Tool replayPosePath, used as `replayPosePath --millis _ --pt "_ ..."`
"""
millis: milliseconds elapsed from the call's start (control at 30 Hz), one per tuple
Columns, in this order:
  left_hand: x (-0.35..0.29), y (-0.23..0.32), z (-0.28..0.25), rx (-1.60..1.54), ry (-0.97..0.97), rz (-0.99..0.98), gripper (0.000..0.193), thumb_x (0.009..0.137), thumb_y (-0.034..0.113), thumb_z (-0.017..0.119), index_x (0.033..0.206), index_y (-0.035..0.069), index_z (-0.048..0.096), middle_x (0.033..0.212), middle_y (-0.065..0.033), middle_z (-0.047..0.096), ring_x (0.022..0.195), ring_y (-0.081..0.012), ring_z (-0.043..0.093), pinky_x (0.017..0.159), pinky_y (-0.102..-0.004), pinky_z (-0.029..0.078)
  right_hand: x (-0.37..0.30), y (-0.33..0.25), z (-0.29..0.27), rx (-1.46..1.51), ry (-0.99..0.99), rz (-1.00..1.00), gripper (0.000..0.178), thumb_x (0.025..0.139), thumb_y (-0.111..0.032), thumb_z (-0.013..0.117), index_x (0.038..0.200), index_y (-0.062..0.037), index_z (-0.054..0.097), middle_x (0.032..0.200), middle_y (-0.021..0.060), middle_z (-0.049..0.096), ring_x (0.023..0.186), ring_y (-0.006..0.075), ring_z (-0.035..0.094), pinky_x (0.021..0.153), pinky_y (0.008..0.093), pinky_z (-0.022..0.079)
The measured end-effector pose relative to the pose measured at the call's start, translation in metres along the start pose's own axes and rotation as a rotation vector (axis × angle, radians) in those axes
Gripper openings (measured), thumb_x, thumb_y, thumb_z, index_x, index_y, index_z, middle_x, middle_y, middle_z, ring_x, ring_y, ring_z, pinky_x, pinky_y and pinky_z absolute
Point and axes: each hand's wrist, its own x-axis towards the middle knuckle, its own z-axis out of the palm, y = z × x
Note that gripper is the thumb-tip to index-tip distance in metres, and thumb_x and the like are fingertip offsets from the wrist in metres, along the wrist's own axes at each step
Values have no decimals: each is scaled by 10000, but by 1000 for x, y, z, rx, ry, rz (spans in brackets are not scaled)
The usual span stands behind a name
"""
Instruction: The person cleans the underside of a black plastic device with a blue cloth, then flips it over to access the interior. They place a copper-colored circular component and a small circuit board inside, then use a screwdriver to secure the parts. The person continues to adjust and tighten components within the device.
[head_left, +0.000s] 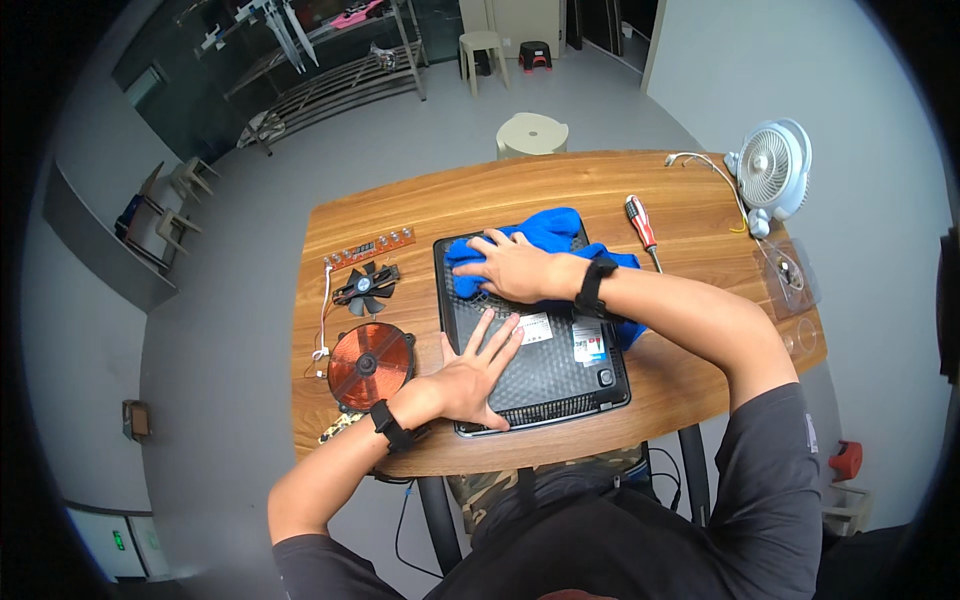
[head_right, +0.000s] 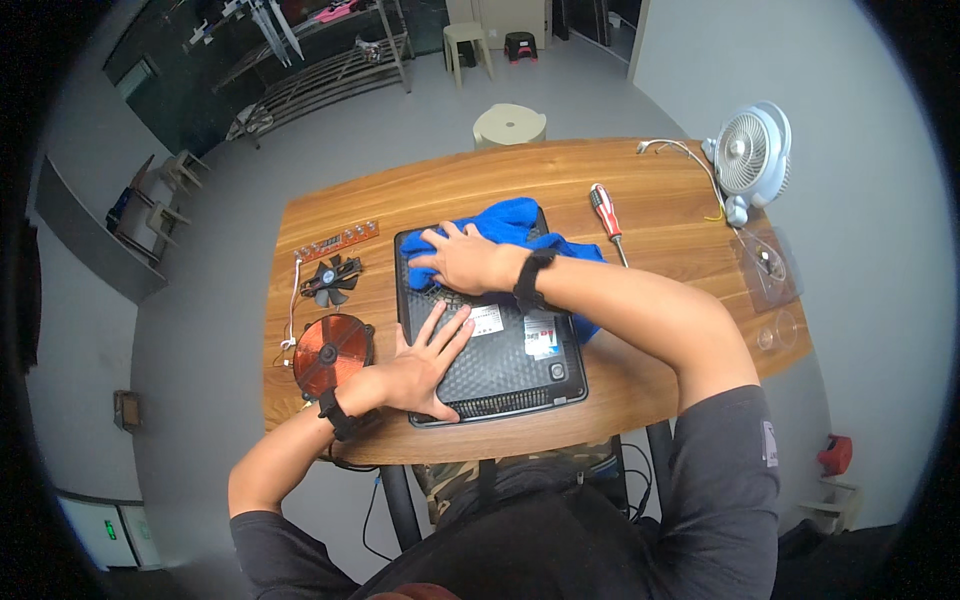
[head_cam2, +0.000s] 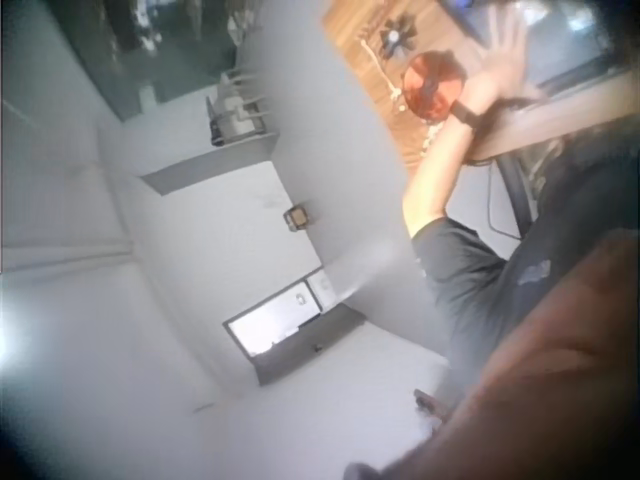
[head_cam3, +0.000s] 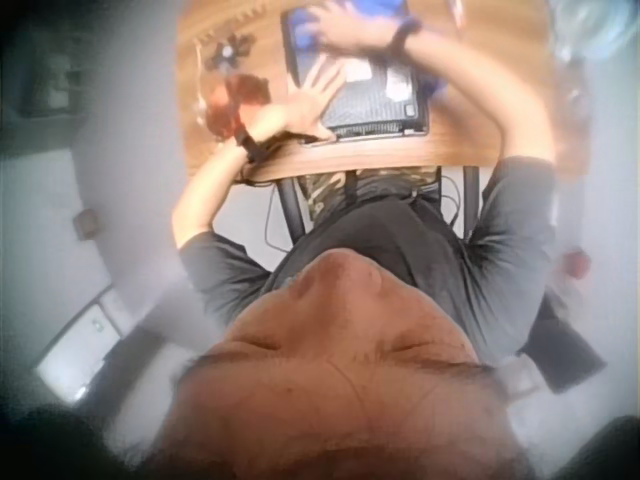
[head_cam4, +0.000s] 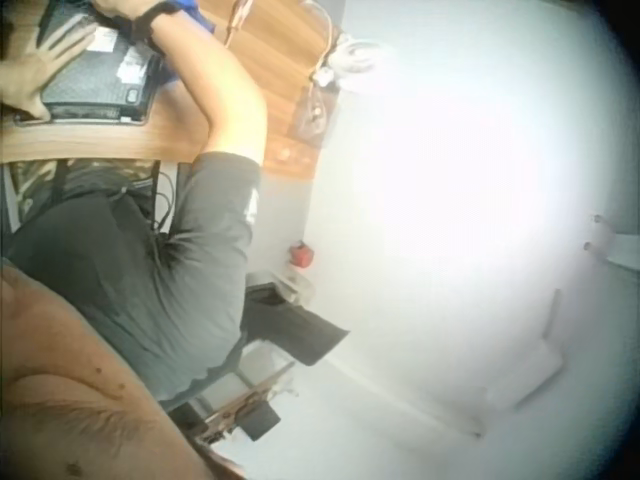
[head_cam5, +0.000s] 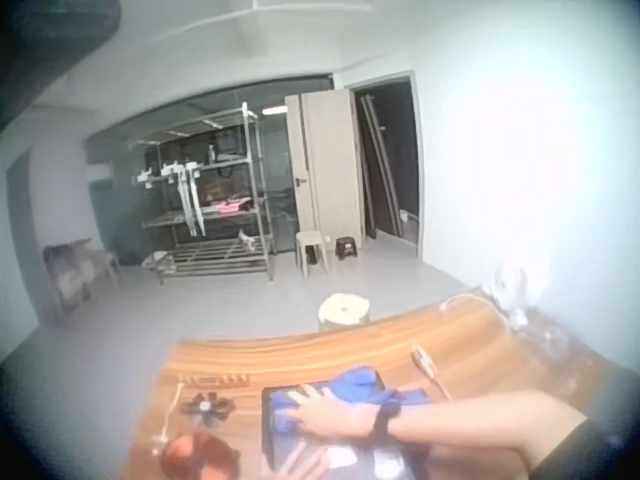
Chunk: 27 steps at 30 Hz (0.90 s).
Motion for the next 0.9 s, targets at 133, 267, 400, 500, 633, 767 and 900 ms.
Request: replayPosePath --millis 133,267,400,500,633,767,900 --pt "-2 4 -2 13 14 -10 1423 651 606 887 1650 83 20 1725 -166 -53 1567 -462 -96 1046 -879 179 14 2 -3 83 -39 103 486 988 -253 615 1467 -202 549 1323 174 546 1232 406 559 964 566 489" --pt "-1 4 -5 4 1 -19 1421 655 606 884 1654 98 10 1727 -156 -53 1568 -457 -95 1056 -874 174 5 6 6 97 52 15 478 953 -144 613 1430 -137 586 1315 178 559 1226 386 565 989 532 503" --pt "-3 2 0 10 16 -38 1423 653 610 883 1657 112 5 1729 -156 -43 1570 -460 -80 1068 -868 157 -16 -8 -5 142 22 -66 498 887 -67 644 1384 -82 609 1393 195 547 1301 395 534 1044 482 500" --pt "-4 4 0 -3 31 -36 1427 648 619 882 1659 119 7 1730 -153 -31 1572 -462 -59 1078 -863 145 -38 -20 -9 167 4 -44 499 873 -72 670 1369 -69 611 1427 215 535 1364 416 498 1076 484 487" --pt "-3 4 1 -12 13 -53 1432 645 631 878 1661 115 9 1730 -153 -7 1578 -441 -55 1091 -852 143 -64 -23 -8 160 39 -42 476 892 -52 649 1366 -74 612 1423 222 538 1385 433 481 1106 486 471" --pt "-3 2 2 10 8 -58 1407 647 635 877 1654 76 69 1727 -166 36 1587 -392 -91 1105 -843 135 -94 -20 -7 203 48 -69 466 907 -22 624 1370 -73 606 1411 221 546 1372 436 497 1114 492 470" --pt "-2 5 -1 2 9 -9 1400 643 625 885 1653 76 86 1729 -151 48 1585 -404 -89 1112 -838 131 -126 -18 -12 211 42 -49 477 901 -15 620 1374 -75 606 1399 224 556 1378 437 492 1116 482 471"
